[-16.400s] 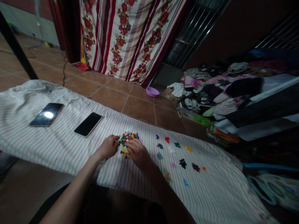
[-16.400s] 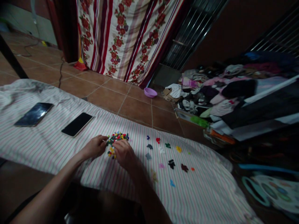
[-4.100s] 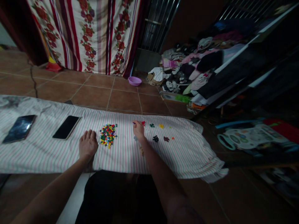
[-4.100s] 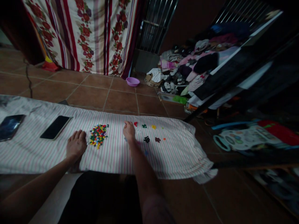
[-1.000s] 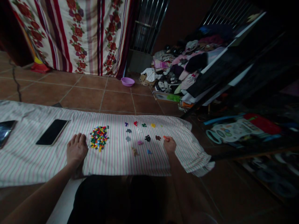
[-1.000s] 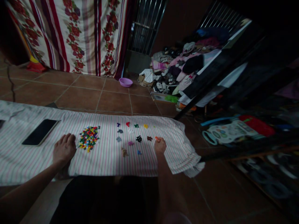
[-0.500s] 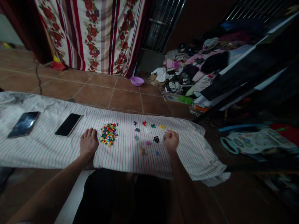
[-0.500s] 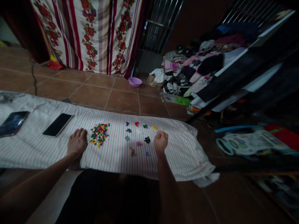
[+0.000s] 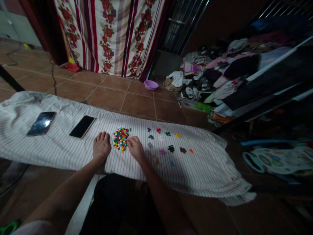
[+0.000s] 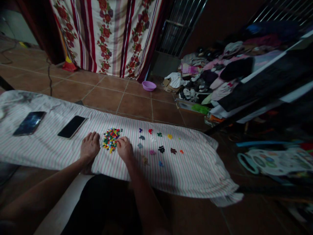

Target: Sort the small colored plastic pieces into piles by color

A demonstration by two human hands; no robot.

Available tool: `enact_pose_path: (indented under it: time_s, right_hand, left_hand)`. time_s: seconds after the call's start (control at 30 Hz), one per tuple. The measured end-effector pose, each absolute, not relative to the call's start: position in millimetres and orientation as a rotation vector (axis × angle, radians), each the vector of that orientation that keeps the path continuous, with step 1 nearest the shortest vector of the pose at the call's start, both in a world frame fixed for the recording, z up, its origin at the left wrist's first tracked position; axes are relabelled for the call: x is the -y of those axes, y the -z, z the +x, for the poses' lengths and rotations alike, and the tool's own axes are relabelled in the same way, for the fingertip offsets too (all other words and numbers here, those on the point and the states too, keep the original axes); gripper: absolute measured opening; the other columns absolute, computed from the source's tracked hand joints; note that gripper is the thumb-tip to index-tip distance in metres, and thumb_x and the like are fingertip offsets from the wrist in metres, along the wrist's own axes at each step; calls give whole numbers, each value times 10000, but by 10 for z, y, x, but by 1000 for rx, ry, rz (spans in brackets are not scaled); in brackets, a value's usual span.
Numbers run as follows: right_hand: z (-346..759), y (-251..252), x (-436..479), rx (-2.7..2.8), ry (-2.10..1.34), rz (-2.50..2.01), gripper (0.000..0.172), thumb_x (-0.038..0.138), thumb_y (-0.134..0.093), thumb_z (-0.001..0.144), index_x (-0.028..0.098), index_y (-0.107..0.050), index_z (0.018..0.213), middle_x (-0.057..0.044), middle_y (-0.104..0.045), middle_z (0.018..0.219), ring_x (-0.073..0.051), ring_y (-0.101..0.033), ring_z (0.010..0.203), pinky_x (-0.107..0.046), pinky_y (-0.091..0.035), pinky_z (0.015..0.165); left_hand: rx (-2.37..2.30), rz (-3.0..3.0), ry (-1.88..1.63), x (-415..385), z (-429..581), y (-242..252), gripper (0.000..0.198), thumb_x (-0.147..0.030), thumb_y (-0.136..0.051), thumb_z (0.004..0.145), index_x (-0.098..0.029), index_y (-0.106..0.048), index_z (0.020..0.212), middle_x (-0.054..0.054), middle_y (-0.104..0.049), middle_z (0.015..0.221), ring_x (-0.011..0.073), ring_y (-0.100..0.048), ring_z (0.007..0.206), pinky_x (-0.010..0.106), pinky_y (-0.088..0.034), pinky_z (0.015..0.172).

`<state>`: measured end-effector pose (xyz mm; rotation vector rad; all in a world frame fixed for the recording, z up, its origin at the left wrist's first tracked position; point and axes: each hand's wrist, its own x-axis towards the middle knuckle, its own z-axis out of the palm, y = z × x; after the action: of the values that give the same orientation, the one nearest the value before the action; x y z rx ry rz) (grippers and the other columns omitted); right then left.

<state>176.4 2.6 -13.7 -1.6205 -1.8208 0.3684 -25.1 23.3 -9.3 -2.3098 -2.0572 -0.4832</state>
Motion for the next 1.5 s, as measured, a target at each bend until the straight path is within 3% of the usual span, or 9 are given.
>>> enact_pose_path:
  time_s: [0.37,0.53,0.83,1.1,1.5]
  right_hand:
    - [1442,-99,-110,1905,-398,-1959,221,261,-566,910,264,-709,1077,-58,-619,1093,-188,-573,1058,-275,-441,915]
    - [1400,-128,-130,1837,-462,-2043,161,247,-579,885,258,-701,989,-52,-610,1083,-194,-553,1068,-283,-431,900]
    - [1440,-11,-119,1815,-403,-1928,92,202,-594,852,246,-662,897,-43,-595,975,-195,-557,1011,-306,-433,916]
    - [1449,28,-135,1807,-428,-1902,195,192,-633,823,285,-689,986,-36,-594,999,-198,-541,1018,-299,-440,888]
    - [1421,25,-44,1735,-422,-1872,117,227,-638,850,278,-699,936,-30,-608,1010,-182,-561,1029,-278,-449,907]
  left_hand:
    - [2064,-2339,590,-233,-250,96,467,-225,-325,939,-100,-568,1318,197,-525,1445,350,-402,1396,513,-361,1082]
    - [2072,-2332,603,-229,-250,102,468,-225,-323,937,-102,-565,1319,192,-521,1449,346,-396,1401,511,-355,1092]
    - [2065,-2314,528,-224,-242,74,471,-237,-295,949,-112,-566,1313,172,-531,1447,339,-408,1392,484,-351,1089]
    - [2072,-2320,552,-215,-244,70,448,-231,-307,941,-132,-573,1288,167,-544,1428,329,-404,1394,472,-351,1082]
    - [2052,-2304,548,-223,-252,105,459,-250,-271,964,-124,-569,1290,166,-550,1424,333,-412,1385,471,-357,1075]
